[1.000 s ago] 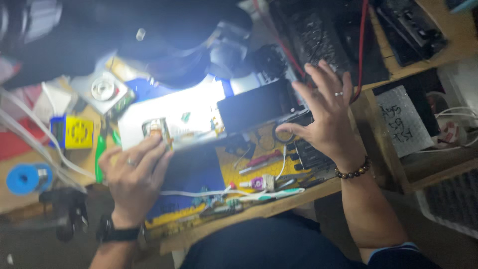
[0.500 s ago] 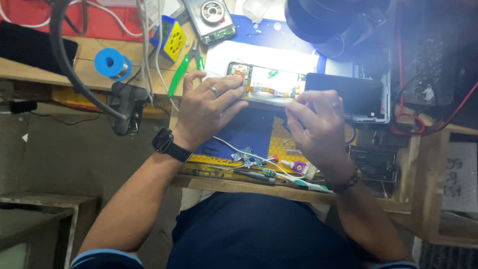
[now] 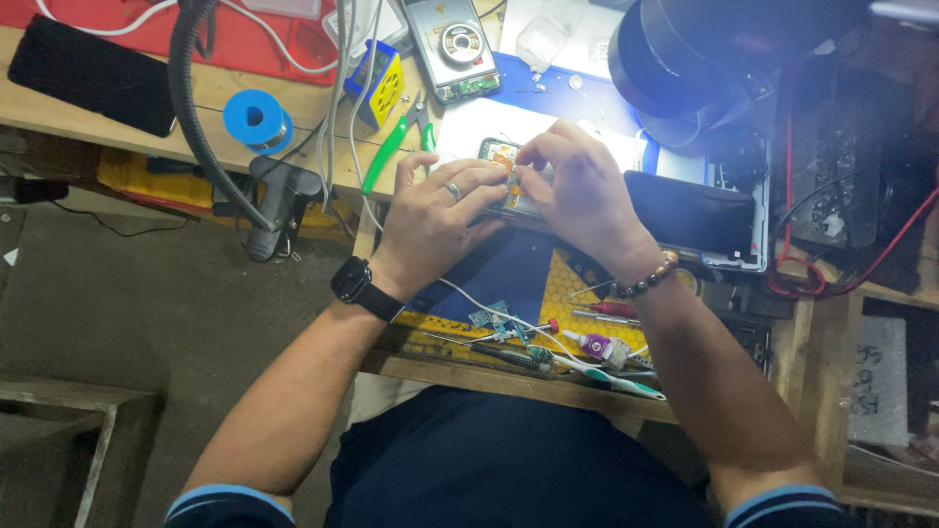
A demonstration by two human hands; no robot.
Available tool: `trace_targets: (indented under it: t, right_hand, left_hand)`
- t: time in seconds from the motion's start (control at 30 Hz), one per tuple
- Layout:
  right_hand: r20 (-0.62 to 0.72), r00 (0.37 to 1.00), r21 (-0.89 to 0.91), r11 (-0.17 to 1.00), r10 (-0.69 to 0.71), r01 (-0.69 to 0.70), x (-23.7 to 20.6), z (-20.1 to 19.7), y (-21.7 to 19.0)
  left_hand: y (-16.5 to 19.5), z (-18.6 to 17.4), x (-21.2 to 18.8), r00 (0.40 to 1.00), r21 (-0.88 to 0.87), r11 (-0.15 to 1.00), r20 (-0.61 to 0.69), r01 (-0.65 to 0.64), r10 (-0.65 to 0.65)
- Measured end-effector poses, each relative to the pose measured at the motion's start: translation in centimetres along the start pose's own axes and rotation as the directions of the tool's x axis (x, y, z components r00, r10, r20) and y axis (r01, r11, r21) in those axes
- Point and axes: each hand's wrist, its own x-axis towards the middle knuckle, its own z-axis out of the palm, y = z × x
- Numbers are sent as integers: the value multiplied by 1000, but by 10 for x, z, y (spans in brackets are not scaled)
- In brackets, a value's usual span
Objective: The person works on a disassembled smartphone on a cluttered workbench, manipulating the screen and internal components. They then reach into a drawer to retrieve a small plastic bag containing parts and later open a compartmentalized plastic box to organize small items.
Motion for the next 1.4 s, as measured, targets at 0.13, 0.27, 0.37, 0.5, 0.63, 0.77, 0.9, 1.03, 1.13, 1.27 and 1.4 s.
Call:
trace_targets:
  t: [0.13,0.27,0.37,0.5,0.63,0.77,0.9,1.03,1.13,1.27,1.4]
  right_hand:
    - [32,998,-31,998,-60,61,7,0,6]
    - [33,993,-44,993,-112,113,6,-3,8]
    - [12,991,-104,986,-132,133,5,-1,7]
    - [30,991,-67,989,-131,133,9,-2,9]
    - [71,993,74,993,-93,88,12,-6,12]
    - [92,993,81,995,-72,64,15,-6,12]
    - [114,992,53,998,-50,44,20,-5,13]
    - [74,993,-12,995,-94,95,19,-2,14]
    - [-1,983,-163,970,-185,182,14,2,11]
    - [-65,981,-233,958,-185,165,6,8,5]
    - [-79,982,-229,961,-174,152,1,10,2]
  left_hand:
    - [1,4,-3,1000,6,1000,-22,11,-10]
    - [2,6,-3,999,-8,1000,-32,16,-16]
    - [3,6,-3,999,-13,1000,-40,19,-19]
    - [4,7,-3,999,-10,1000,-43,24,-25]
    - [3,8,-4,999,3,1000,-49,18,-17]
    - [4,7,-3,998,9,1000,-50,24,-24]
    - [4,6,-1,998,-4,1000,-59,19,-20]
    - [3,6,1,998,-10,1000,-68,6,-7]
    - [2,6,1,998,-8,1000,-68,4,-5]
    - [2,6,1,998,-10,1000,-70,-2,2]
    - [2,5,0,997,-10,1000,-71,0,-1]
